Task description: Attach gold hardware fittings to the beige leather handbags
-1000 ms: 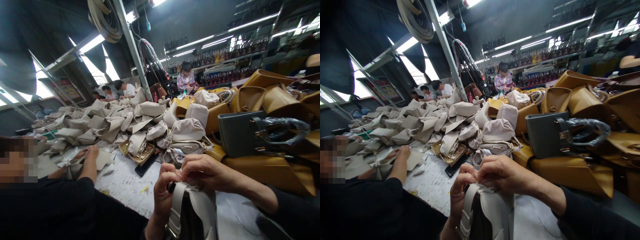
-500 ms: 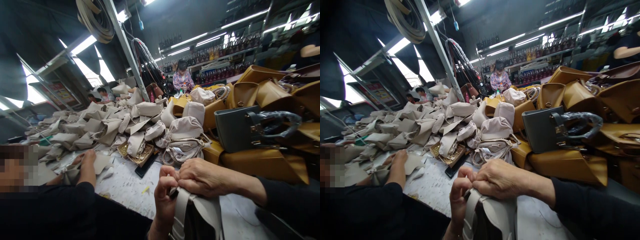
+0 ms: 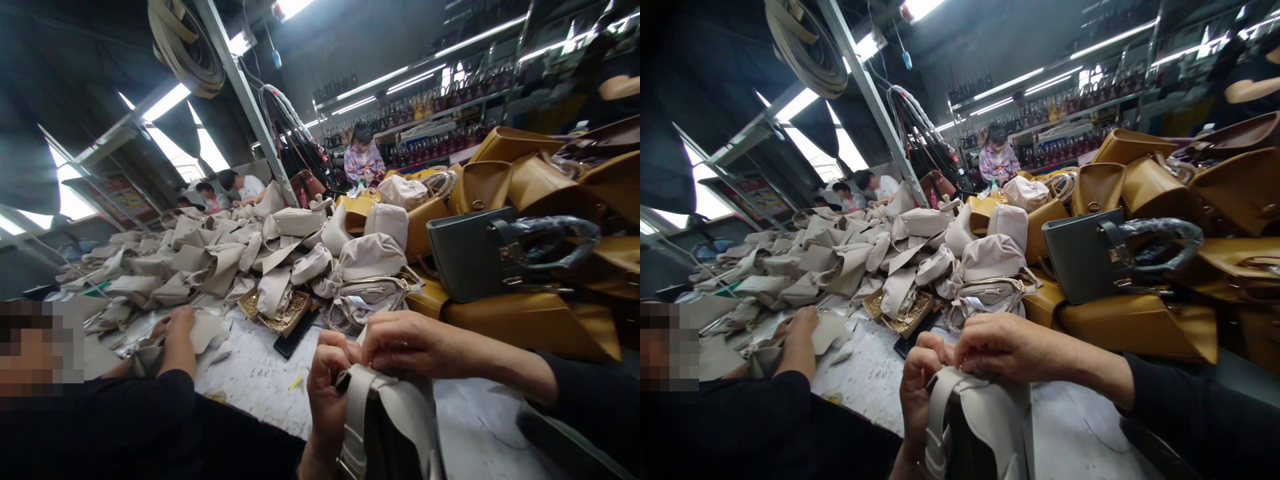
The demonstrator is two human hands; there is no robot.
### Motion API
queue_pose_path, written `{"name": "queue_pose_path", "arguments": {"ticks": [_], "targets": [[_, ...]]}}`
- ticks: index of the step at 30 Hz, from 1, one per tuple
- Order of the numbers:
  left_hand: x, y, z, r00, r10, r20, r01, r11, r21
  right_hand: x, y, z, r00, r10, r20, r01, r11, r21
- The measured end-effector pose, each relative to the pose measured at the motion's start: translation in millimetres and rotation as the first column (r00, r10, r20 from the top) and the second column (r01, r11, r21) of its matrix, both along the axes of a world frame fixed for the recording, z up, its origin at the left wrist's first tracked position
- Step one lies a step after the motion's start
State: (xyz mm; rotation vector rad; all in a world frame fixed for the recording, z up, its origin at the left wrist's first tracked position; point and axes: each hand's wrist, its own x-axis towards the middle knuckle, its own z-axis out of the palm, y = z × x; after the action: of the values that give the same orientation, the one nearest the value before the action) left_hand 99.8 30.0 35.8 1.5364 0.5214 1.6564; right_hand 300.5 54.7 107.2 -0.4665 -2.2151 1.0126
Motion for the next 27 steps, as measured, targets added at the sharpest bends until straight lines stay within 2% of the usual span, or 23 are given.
{"name": "queue_pose_path", "arguments": {"ticks": [4, 9, 15, 18, 22, 27], "targets": [[-0.4, -0.9, 0.8, 1.0, -0.009, -0.013, 0.009, 1.0, 0.003, 1.5, 0.7, 1.6, 1.0, 0.027, -0.006, -0.027, 0.999, 0.036], [-1.8, -2.0, 1.0, 0.995, 0.038, -0.088, -0.037, 0.999, 0.014, -2.9, -0.5, 12.4, 0.992, 0.045, 0.121, -0.056, 0.995, 0.088], [-0.7, -3.2, -2.6, 0.991, 0.065, -0.114, -0.06, 0.997, 0.054, -17.1, 0.1, 5.9, 0.973, -0.003, 0.232, -0.019, 0.996, 0.093], [-2.3, -2.3, -2.0, 0.992, 0.063, -0.112, -0.06, 0.998, 0.031, -14.7, 0.4, 7.3, 0.981, -0.051, 0.188, 0.038, 0.997, 0.071], [-4.9, 0.4, -0.2, 0.997, 0.038, -0.064, -0.038, 0.999, 0.003, -5.0, 0.9, 12.5, 0.995, -0.014, 0.101, 0.012, 1.0, 0.027], [-4.1, 3.4, -1.0, 0.999, -0.001, -0.032, 0.002, 1.0, 0.024, -1.4, -1.9, 9.5, 0.983, -0.022, 0.18, -0.007, 0.988, 0.156]]}}
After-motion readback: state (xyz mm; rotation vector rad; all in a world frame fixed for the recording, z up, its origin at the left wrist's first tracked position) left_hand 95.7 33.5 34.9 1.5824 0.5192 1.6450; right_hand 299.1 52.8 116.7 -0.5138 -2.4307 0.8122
